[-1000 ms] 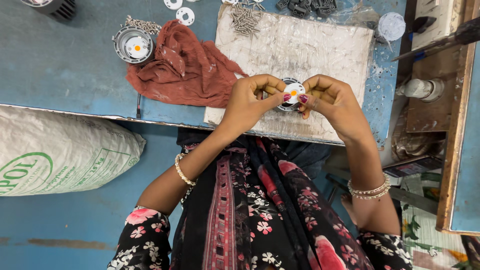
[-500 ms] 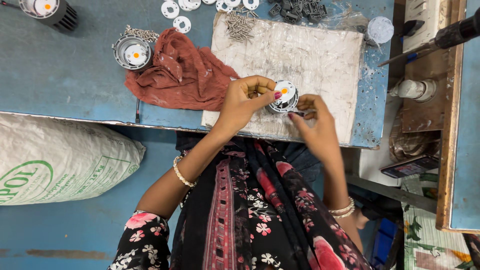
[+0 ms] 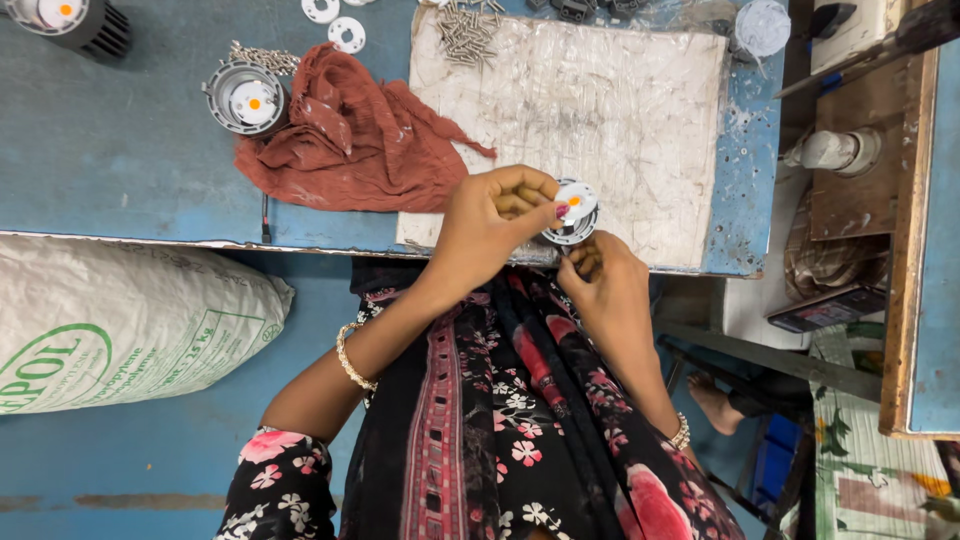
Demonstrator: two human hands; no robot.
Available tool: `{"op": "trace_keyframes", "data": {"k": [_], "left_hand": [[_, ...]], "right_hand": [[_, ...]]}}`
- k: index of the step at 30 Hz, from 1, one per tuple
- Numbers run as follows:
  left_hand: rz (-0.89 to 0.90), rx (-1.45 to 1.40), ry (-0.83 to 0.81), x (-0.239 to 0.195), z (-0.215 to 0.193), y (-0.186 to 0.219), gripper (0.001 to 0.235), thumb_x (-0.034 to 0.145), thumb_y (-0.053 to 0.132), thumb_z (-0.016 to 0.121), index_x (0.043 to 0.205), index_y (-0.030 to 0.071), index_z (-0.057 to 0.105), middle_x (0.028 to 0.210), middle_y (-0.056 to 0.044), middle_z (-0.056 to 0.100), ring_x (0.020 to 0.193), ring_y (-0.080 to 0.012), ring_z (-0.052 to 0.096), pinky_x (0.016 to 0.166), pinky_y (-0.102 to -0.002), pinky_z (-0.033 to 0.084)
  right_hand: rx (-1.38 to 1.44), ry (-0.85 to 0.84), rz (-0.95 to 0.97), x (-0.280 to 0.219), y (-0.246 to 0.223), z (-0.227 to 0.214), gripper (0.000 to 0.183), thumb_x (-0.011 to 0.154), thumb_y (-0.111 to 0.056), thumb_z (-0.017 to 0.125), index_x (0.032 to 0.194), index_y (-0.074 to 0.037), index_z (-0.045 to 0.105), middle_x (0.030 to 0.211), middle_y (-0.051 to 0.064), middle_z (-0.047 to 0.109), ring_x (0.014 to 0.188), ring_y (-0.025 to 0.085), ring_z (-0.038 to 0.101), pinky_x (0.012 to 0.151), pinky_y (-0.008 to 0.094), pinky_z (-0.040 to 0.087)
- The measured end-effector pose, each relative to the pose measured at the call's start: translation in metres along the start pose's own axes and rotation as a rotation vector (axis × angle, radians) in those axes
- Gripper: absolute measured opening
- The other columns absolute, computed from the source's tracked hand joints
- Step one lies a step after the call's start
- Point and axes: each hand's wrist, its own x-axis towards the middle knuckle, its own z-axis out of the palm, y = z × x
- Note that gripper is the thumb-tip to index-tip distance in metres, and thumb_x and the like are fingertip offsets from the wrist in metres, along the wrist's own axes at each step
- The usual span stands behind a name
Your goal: The person assembles LED light fixtures by hand, placing a white circular diffuser onto a metal housing and securing it with a power drill. The person handles multiple components including screws and housings on a blue workbench.
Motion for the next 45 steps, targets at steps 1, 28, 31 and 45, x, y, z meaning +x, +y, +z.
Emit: {"op": "trace_keyframes", "data": {"k": [1, 28, 31, 45], "left_hand": [[-0.014, 0.019, -0.004, -0.003, 0.003, 0.002, 0.02, 0.091, 0.006, 0.073, 0.108, -0.004, 0.071, 0.094, -0.004, 0.075, 0.083, -0.0048, 0.07, 0.074, -0.021, 0.057], [-0.022, 0.55, -0.208, 0.003, 0.0, 0.027, 0.019, 0.081, 0.015, 0.08, 0.098, 0.008, 0.078, 0.077, -0.001, 0.074, 0.05, -0.005, 0.044, 0.046, -0.026, 0.037], [-0.016, 0.537, -0.194, 0.002, -0.003, 0.022, 0.019, 0.081, 0.014, 0.08, 0.098, 0.008, 0.078, 0.077, -0.001, 0.075, 0.051, -0.0042, 0.043, 0.047, -0.025, 0.036], [0.073, 0.36, -0.1, -0.011, -0.006, 0.004, 0.016, 0.085, 0.009, 0.079, 0.098, 0.001, 0.075, 0.087, -0.002, 0.073, 0.072, -0.005, 0.063, 0.066, -0.023, 0.051]], "right_hand": [[-0.016, 0.002, 0.016, -0.004, -0.001, 0.0, 0.021, 0.082, -0.006, 0.076, 0.096, 0.005, 0.065, 0.08, 0.015, 0.069, 0.066, 0.025, 0.067, 0.064, 0.035, 0.053], [-0.125, -0.062, 0.253, -0.03, 0.029, 0.024, 0.022, 0.086, -0.02, 0.077, 0.091, 0.0, 0.069, 0.083, 0.018, 0.07, 0.072, 0.03, 0.069, 0.066, 0.041, 0.053], [0.101, -0.229, 0.235, -0.019, 0.023, -0.01, 0.018, 0.09, -0.014, 0.073, 0.103, -0.002, 0.073, 0.088, 0.01, 0.077, 0.075, 0.015, 0.075, 0.07, 0.03, 0.058], [0.601, 0.049, -0.036, -0.009, -0.002, -0.015, 0.016, 0.098, 0.005, 0.069, 0.114, 0.005, 0.066, 0.122, 0.006, 0.051, 0.104, 0.011, 0.058, 0.084, 0.023, 0.053]]}}
